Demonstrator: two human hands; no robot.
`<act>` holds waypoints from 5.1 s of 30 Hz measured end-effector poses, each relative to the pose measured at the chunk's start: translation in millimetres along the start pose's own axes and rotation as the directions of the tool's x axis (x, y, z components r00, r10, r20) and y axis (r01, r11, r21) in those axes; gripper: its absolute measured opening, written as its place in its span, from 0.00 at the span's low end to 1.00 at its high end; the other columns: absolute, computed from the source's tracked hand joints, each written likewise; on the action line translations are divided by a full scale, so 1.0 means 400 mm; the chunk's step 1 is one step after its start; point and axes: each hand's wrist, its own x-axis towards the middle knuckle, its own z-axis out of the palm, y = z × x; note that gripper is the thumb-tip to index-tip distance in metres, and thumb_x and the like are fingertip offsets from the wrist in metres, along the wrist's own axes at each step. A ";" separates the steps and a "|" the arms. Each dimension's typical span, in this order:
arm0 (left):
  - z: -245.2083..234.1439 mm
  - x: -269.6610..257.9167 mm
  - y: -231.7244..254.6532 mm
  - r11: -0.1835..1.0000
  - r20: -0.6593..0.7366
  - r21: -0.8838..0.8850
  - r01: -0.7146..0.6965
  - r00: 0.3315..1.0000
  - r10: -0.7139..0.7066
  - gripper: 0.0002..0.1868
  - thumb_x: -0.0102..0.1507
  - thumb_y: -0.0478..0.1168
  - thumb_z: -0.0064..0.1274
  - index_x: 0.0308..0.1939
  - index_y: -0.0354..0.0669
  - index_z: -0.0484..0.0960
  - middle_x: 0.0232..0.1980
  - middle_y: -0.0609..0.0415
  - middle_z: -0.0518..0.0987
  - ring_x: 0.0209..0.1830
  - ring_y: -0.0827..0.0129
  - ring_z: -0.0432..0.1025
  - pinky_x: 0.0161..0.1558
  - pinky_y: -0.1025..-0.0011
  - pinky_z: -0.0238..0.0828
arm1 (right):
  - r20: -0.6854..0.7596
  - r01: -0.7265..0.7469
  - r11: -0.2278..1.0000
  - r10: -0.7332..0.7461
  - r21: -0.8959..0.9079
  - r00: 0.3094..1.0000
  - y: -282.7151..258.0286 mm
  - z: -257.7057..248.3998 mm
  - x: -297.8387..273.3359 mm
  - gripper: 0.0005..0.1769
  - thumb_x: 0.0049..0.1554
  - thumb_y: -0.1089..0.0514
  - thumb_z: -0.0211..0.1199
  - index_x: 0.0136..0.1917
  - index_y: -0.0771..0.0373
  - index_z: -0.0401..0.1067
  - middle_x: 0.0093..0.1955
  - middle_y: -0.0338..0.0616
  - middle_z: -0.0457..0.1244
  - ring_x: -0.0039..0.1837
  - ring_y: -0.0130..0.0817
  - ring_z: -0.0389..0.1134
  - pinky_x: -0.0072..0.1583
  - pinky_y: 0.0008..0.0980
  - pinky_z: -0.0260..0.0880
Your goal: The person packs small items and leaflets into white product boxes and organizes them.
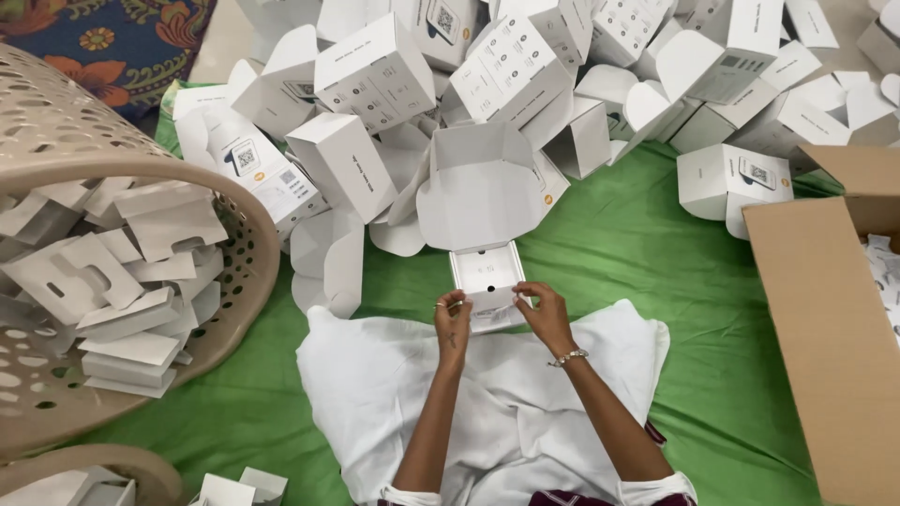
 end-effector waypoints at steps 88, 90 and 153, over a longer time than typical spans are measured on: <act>-0.084 0.270 0.126 0.751 0.067 0.537 0.383 0.869 -0.491 0.54 0.50 0.71 0.54 0.73 0.44 0.67 0.69 0.45 0.75 0.69 0.54 0.66 0.66 0.46 0.57 | 0.420 -0.476 0.875 0.399 0.093 0.815 0.076 -0.025 0.210 0.53 0.49 0.25 0.61 0.77 0.55 0.57 0.70 0.56 0.63 0.71 0.48 0.67 0.71 0.50 0.62; -0.130 0.330 -0.058 0.739 0.143 0.665 0.110 0.952 -0.270 0.60 0.48 0.61 0.73 0.72 0.29 0.61 0.66 0.27 0.67 0.60 0.44 0.72 0.58 0.49 0.74 | 0.454 -0.276 0.961 0.256 -0.022 0.854 0.095 -0.002 0.188 0.60 0.43 0.33 0.73 0.77 0.60 0.50 0.74 0.58 0.56 0.73 0.50 0.60 0.67 0.51 0.66; -0.056 -0.037 0.116 0.619 0.230 0.081 0.781 0.589 -0.774 0.51 0.48 0.64 0.58 0.71 0.45 0.66 0.60 0.47 0.69 0.57 0.53 0.66 0.51 0.45 0.70 | 0.188 -0.130 0.785 0.018 0.606 0.982 0.132 -0.052 -0.138 0.49 0.49 0.53 0.77 0.77 0.58 0.54 0.69 0.56 0.59 0.73 0.45 0.60 0.72 0.49 0.63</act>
